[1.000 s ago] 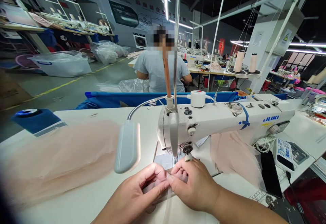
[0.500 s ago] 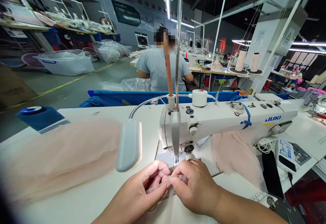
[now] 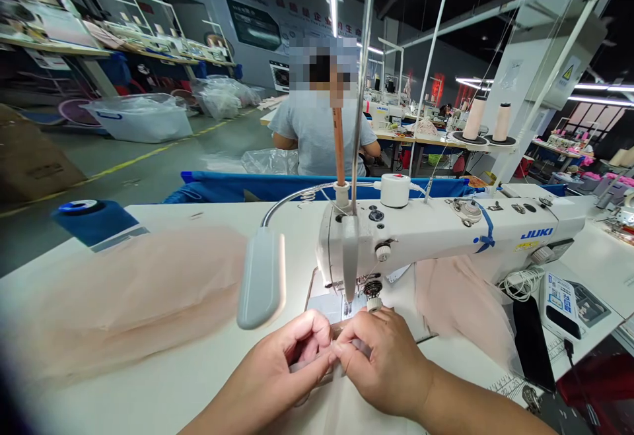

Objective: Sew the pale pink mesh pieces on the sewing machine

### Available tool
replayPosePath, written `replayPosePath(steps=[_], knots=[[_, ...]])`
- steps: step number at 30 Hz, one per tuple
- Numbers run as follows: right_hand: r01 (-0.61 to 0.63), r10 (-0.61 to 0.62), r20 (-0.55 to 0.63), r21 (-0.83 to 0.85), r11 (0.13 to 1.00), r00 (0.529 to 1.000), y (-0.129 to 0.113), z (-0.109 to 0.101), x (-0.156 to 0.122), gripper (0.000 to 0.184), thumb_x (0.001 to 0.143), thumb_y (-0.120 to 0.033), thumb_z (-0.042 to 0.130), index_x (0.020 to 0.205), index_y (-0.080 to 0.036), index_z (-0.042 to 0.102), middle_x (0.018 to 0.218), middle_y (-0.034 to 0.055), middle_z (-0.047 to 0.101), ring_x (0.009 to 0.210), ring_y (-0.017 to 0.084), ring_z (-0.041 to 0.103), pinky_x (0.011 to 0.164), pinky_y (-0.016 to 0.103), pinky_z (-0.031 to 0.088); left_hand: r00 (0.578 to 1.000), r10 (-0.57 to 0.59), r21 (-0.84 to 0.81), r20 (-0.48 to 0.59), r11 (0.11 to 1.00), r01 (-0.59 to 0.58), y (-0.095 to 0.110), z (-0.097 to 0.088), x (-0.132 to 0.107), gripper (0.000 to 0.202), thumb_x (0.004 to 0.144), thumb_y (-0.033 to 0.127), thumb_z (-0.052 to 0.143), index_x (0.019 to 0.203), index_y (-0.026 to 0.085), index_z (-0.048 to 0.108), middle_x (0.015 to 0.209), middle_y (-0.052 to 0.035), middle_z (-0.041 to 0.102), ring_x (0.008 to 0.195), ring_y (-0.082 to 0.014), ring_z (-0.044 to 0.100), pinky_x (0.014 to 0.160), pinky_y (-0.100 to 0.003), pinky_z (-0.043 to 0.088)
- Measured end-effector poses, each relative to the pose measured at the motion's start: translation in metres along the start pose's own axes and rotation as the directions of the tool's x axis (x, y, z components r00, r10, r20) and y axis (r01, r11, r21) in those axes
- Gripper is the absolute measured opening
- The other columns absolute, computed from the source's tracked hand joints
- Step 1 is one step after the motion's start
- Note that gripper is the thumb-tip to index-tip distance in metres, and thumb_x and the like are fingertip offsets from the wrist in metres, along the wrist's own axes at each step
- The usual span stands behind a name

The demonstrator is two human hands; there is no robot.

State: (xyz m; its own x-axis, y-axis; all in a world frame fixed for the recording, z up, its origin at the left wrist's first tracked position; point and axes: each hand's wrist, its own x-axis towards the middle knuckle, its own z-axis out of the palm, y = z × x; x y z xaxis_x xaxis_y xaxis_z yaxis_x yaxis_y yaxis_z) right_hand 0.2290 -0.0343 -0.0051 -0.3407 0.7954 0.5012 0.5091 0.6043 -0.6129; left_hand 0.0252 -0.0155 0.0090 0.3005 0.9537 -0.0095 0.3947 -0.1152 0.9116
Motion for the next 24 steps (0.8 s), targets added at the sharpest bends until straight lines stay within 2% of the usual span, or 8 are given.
replayPosePath(steps=[4,9,11,14,17,20,22,24], knots=[[-0.007,0.007,0.005,-0.012,1.0,1.0,-0.001,0.0,0.0,0.012,0.099,-0.018,0.061,0.089,-0.025,0.06,0.079,-0.0032,0.068,0.072,0.017,0.065,0.078,0.029,0.046,0.994,-0.018,-0.036,0.104,0.999,0.021,0.002,-0.001,0.001,0.028,0.081,0.051,0.065,0.085,0.024,0.07,0.061,0.007,0.048,0.059,-0.0163,0.043,0.055,-0.026,0.036],[-0.02,0.02,-0.013,-0.007,1.0,1.0,-0.002,0.0,0.0,0.012,0.098,-0.018,0.059,0.088,-0.025,0.058,0.078,-0.0033,0.067,0.072,0.017,0.064,0.073,0.028,0.043,0.995,0.014,0.001,0.095,1.0,-0.014,0.0,-0.002,0.002,0.032,0.085,0.052,0.063,0.071,0.024,0.059,0.06,0.0061,0.046,0.059,-0.0157,0.042,0.054,-0.026,0.034],[-0.036,0.036,-0.016,-0.01,0.999,0.999,-0.001,0.0,0.0,0.011,0.096,-0.018,0.059,0.088,-0.025,0.057,0.077,-0.0035,0.066,0.07,0.017,0.062,0.07,0.028,0.042,0.994,0.08,0.04,0.075,0.996,-0.083,-0.002,-0.002,0.003,0.032,0.087,0.049,0.061,0.067,0.024,0.055,0.064,0.0038,0.054,0.062,-0.0171,0.05,0.057,-0.027,0.039],[-0.078,0.078,0.002,-0.051,0.996,0.997,0.002,0.003,0.0,0.012,0.094,-0.017,0.058,0.086,-0.025,0.054,0.075,-0.0033,0.064,0.068,0.017,0.059,0.069,0.028,0.041,0.979,0.196,0.197,0.063,0.959,-0.205,-0.008,-0.003,0.006,0.034,0.092,0.043,0.054,0.064,0.023,0.054,0.073,-0.0016,0.066,0.075,-0.0228,0.064,0.067,-0.031,0.047],[-0.139,0.147,0.042,-0.154,0.978,0.988,0.005,0.007,0.003,0.018,0.092,-0.014,0.059,0.082,-0.025,0.049,0.076,-0.0018,0.064,0.074,0.019,0.061,0.073,0.03,0.041,0.956,0.289,0.413,0.054,0.865,-0.285,-0.02,-0.001,0.01,0.037,0.096,0.039,0.052,0.063,0.023,0.055,0.072,-0.0037,0.068,0.073,-0.025,0.064,0.068,-0.035,0.046],[-0.205,0.227,0.071,-0.24,0.949,0.971,0.004,0.008,0.008,0.023,0.094,-0.013,0.061,0.081,-0.025,0.047,0.077,-0.001,0.065,0.077,0.021,0.061,0.073,0.03,0.041,0.891,0.453,0.508,-0.029,0.775,-0.377,-0.028,0.003,0.011,0.025,0.098,0.037,0.059,0.078,0.023,0.061,0.08,-0.0039,0.071,0.073,-0.025,0.063,0.066,-0.035,0.046],[-0.238,0.263,0.065,-0.258,0.936,0.963,0.003,0.008,0.01,0.02,0.094,-0.011,0.063,0.085,-0.024,0.052,0.078,-0.0016,0.066,0.075,0.02,0.061,0.072,0.029,0.041,0.798,0.601,0.536,-0.039,0.686,-0.491,-0.029,0.004,0.01,0.018,0.102,0.029,0.058,0.087,0.022,0.063,0.088,-0.0038,0.072,0.077,-0.0245,0.064,0.068,-0.034,0.047],[-0.248,0.269,0.046,-0.269,0.931,0.962,0.002,0.009,0.01,0.017,0.092,-0.01,0.066,0.091,-0.024,0.057,0.08,-0.0019,0.067,0.075,0.02,0.061,0.071,0.029,0.041,0.701,0.712,0.558,0.039,0.566,-0.606,-0.027,0.004,0.009,0.026,0.106,0.017,0.05,0.085,0.023,0.064,0.087,-0.002,0.072,0.076,-0.0224,0.063,0.069,-0.033,0.046]])
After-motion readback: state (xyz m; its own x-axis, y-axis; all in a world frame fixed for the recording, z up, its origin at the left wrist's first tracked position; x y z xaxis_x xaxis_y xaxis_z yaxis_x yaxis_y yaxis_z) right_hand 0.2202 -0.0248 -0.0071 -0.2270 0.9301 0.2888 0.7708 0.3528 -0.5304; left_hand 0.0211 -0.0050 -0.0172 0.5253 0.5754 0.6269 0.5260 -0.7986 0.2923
